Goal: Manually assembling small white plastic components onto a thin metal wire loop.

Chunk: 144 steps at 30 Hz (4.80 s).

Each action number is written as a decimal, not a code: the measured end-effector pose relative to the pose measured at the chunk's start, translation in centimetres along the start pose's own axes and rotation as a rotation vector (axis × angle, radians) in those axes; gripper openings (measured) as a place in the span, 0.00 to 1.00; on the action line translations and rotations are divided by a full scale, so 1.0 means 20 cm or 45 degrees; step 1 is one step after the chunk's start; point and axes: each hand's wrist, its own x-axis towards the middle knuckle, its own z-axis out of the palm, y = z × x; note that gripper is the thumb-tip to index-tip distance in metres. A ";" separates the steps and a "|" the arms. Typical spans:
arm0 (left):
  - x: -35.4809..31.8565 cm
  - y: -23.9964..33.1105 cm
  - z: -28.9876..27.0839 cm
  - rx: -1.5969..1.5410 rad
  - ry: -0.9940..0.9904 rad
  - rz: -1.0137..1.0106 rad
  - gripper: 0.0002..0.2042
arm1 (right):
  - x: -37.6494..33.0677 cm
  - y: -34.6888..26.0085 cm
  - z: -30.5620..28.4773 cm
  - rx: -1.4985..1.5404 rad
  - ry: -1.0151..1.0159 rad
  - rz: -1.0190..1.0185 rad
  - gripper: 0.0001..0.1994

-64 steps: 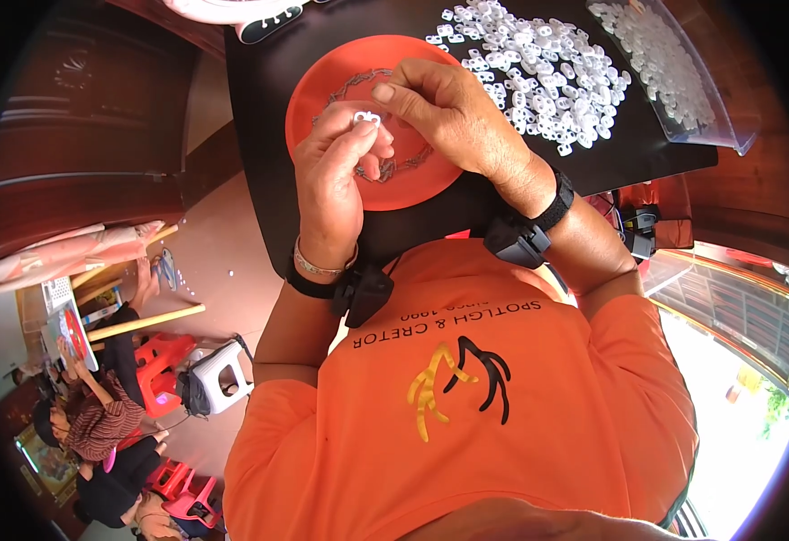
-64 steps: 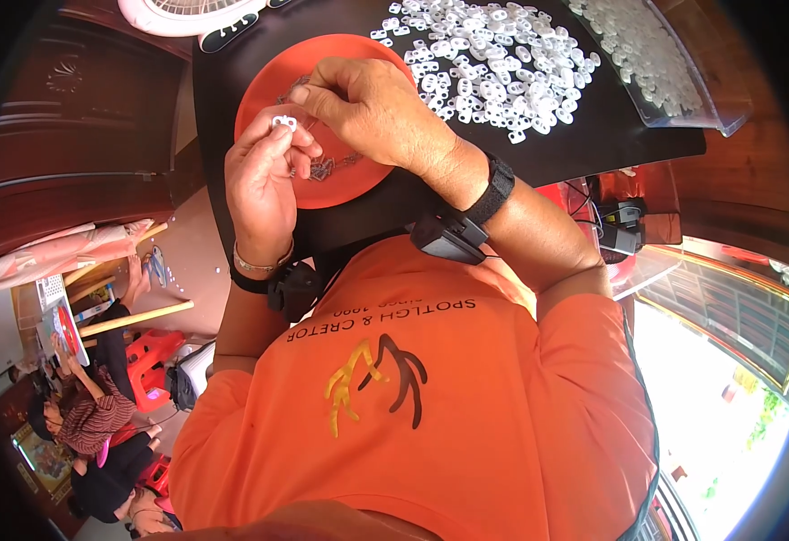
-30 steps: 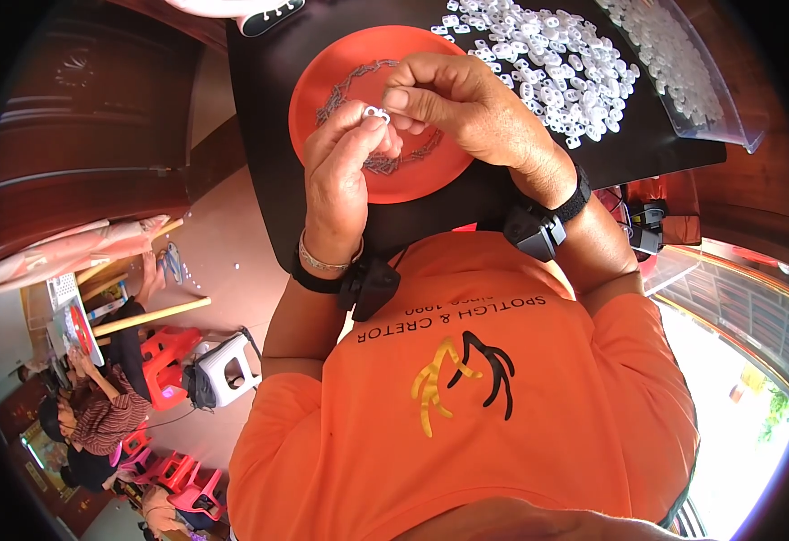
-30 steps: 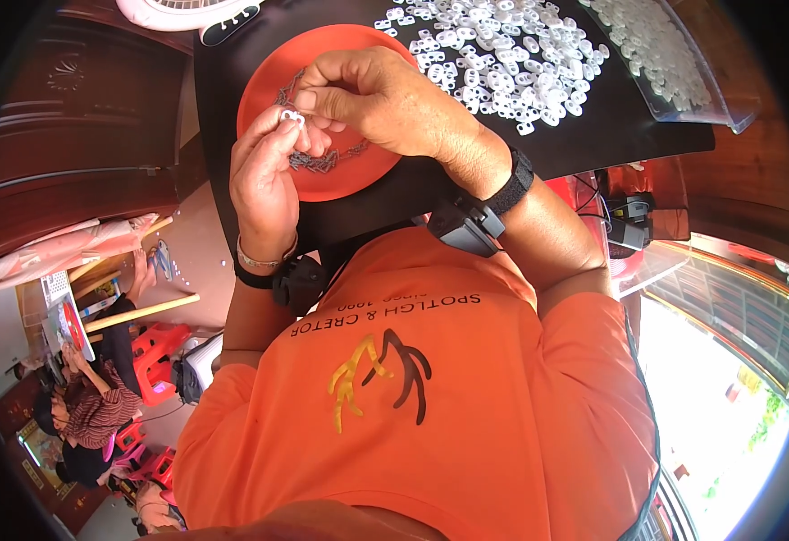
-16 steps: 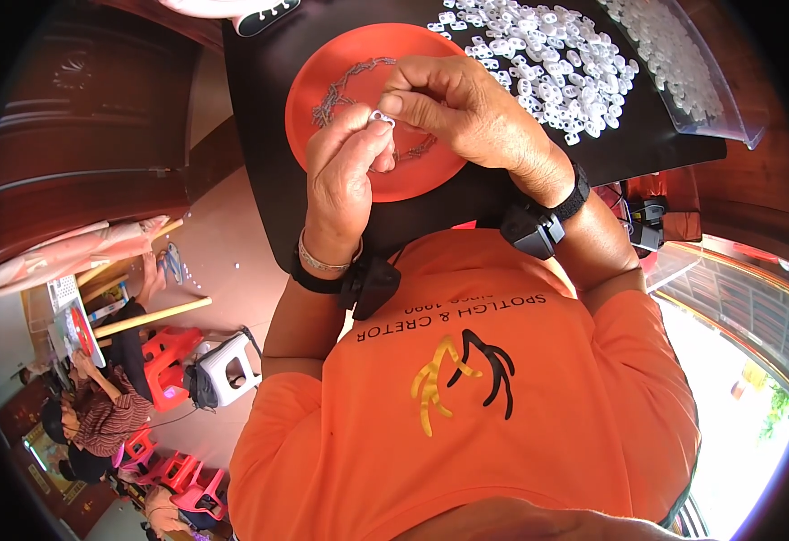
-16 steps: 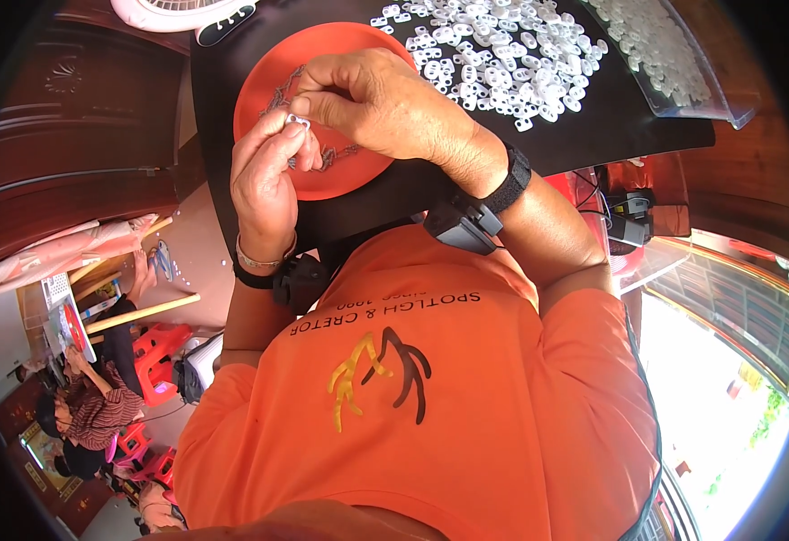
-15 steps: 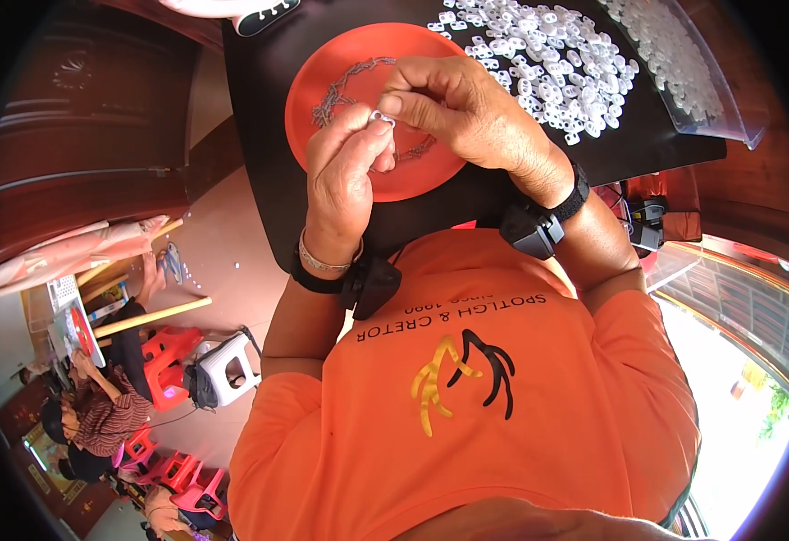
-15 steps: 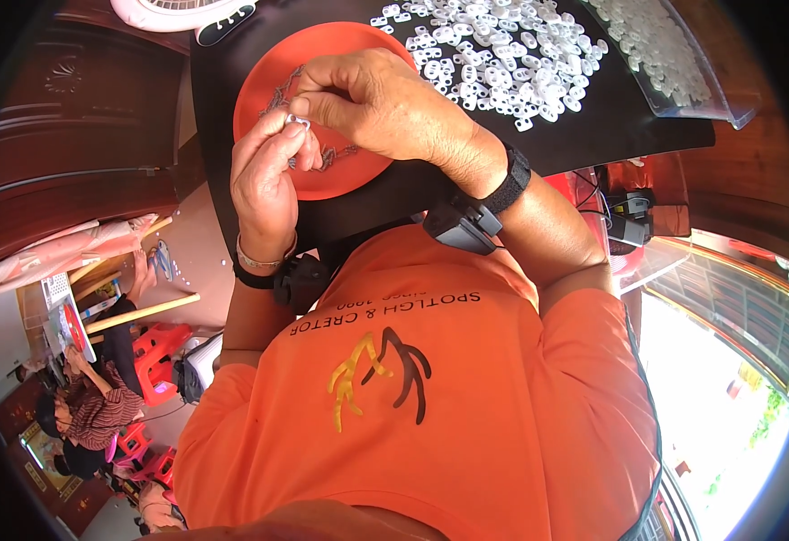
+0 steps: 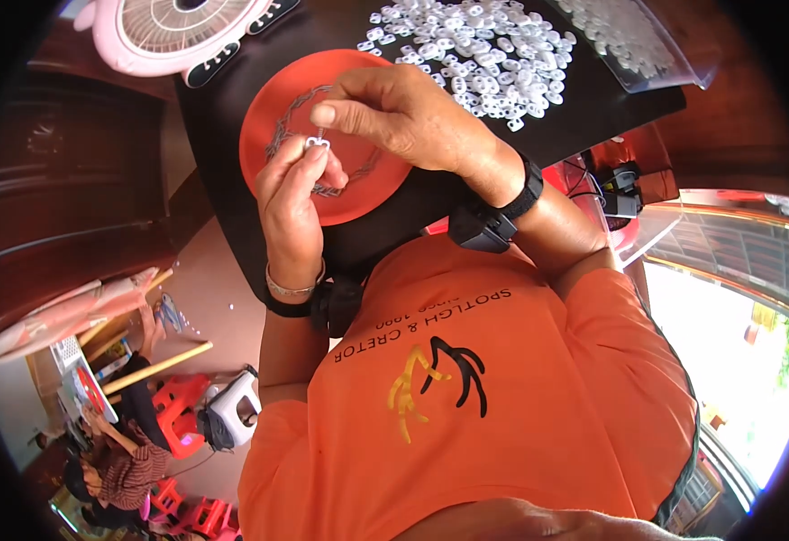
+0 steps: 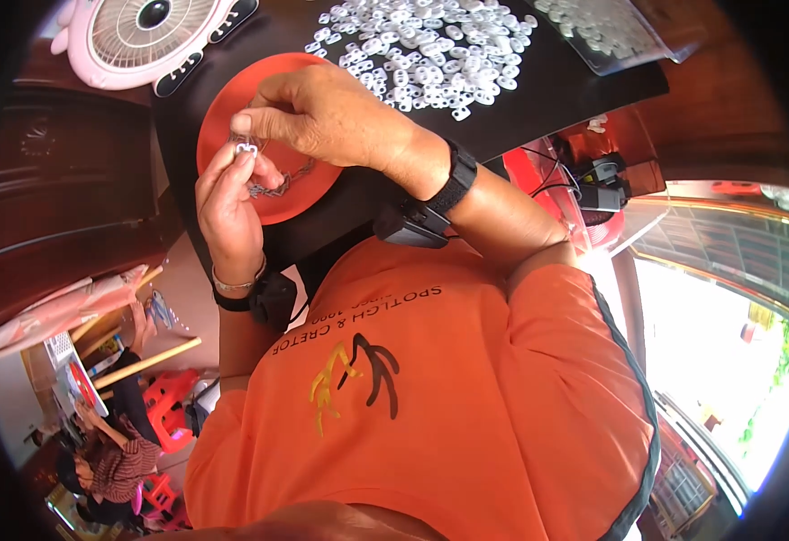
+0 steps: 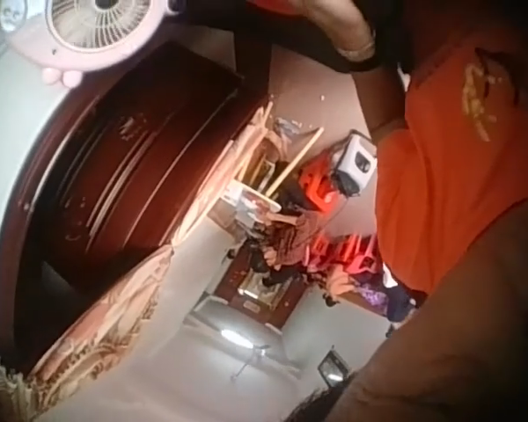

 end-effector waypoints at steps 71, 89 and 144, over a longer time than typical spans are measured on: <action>0.00 -0.03 -0.06 -0.724 -0.146 -0.112 0.10 | 0.05 0.04 -0.04 0.230 -0.333 -0.598 0.05; -0.01 0.00 0.00 -0.135 0.069 -0.088 0.11 | 0.04 0.00 -0.01 0.528 -0.038 0.091 0.07; -0.02 -0.01 0.01 -0.141 0.128 -0.110 0.10 | 0.03 0.06 0.00 0.570 -0.200 0.068 0.06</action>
